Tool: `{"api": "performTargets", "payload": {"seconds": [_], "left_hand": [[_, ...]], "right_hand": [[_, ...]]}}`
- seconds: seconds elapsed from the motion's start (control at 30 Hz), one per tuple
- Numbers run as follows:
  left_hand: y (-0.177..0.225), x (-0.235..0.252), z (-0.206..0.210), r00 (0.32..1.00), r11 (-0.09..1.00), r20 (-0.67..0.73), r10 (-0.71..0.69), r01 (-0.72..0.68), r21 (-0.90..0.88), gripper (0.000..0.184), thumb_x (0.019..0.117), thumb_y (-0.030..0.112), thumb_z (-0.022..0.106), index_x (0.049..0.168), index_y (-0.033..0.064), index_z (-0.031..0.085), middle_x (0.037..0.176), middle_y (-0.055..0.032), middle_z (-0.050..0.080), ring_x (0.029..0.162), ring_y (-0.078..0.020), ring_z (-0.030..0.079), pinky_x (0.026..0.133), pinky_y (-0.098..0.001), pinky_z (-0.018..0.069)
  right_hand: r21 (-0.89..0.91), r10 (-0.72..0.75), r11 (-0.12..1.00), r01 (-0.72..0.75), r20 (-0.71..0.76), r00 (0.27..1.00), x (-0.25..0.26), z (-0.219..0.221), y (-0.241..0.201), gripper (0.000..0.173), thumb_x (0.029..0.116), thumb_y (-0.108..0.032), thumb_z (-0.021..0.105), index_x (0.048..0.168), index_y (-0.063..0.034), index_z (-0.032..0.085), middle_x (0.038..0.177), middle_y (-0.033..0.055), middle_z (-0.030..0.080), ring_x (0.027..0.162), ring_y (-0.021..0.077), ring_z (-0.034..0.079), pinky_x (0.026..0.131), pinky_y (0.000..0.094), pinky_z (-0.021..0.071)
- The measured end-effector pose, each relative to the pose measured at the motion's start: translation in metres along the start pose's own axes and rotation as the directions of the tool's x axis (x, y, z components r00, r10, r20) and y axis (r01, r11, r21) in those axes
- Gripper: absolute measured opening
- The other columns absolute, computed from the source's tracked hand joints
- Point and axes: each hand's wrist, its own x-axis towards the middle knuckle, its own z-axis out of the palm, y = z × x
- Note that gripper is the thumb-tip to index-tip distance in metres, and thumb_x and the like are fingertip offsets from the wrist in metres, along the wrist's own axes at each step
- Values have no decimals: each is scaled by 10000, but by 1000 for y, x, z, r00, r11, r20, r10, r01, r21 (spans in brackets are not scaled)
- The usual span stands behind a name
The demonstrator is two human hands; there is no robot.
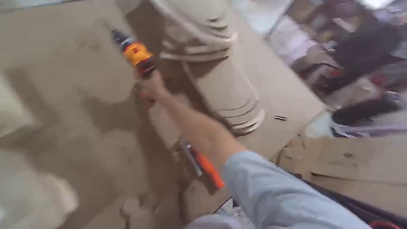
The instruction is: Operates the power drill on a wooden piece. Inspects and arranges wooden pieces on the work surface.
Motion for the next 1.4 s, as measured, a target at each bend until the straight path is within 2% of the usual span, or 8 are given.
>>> {"api": "performTargets", "payload": {"seconds": [0.27,0.37,0.47,0.6,0.73,0.83,1.23,1.4], "left_hand": [[-2,4,16,977,934,110,182,-206,291,276,970,-85,389,1166,44,534,965,-23,669,862,-139,688,831,-335,597],[-13,-3,-1,912,805,304,276,-392,445,259,989,-51,403,1219,-32,518,1015,-82,687,910,-183,710,852,-378,613],[-18,-10,-3,672,433,641,370,-736,521,280,999,11,411,1196,-93,580,1064,-135,695,955,-183,702,867,-381,613],[-44,-35,5,287,158,946,153,-952,263,238,1007,26,499,1103,-3,715,1150,-162,710,1126,-241,683,985,-392,570],[-97,-58,-4,-198,88,972,-126,-978,-188,188,987,-13,540,1031,45,713,1064,-133,727,1064,-287,699,980,-424,559],[-122,-84,-15,-388,102,883,-263,-922,-375,164,995,5,538,1009,51,694,1081,-122,729,1068,-277,703,992,-430,556],[-196,-220,-87,-679,363,666,-307,-731,-578,260,1058,178,478,1189,73,676,1256,-162,679,1271,-332,591,1100,-490,448],[-236,-257,-127,-501,364,672,-545,-864,-349,304,1009,73,449,1153,-106,647,1195,-295,658,1168,-359,634,1026,-443,505]], "right_hand": [[-482,279,846,-227,36,960,-3,-14,-18,672,839,-263,752,1419,-21,513,1279,207,654,1183,335,646,991,559,530],[-261,200,950,-171,90,976,-99,-27,-44,620,924,-207,666,1469,9,465,1343,187,616,1191,249,633,993,423,545],[155,267,938,-311,252,930,-265,-20,-68,358,1061,-187,506,1360,7,544,1162,110,688,993,187,692,879,385,601],[497,698,416,-762,363,618,-454,-12,-84,457,1105,-340,243,1128,-118,641,941,3,724,837,111,697,752,305,596],[798,843,171,-577,185,505,-534,-41,-105,515,1096,-397,222,949,-148,649,804,12,705,732,109,686,644,296,579],[889,872,156,-431,81,482,-580,-61,-124,463,1101,-371,265,998,-127,645,817,28,695,731,120,678,638,299,574],[957,794,272,101,-282,539,-786,-142,-149,402,1123,-282,329,1079,-20,630,860,45,667,739,124,663,700,286,589],[776,777,622,-109,-593,211,-951,-178,-91,382,1125,-185,337,1193,80,604,964,134,705,806,161,705,755,330,609]]}}
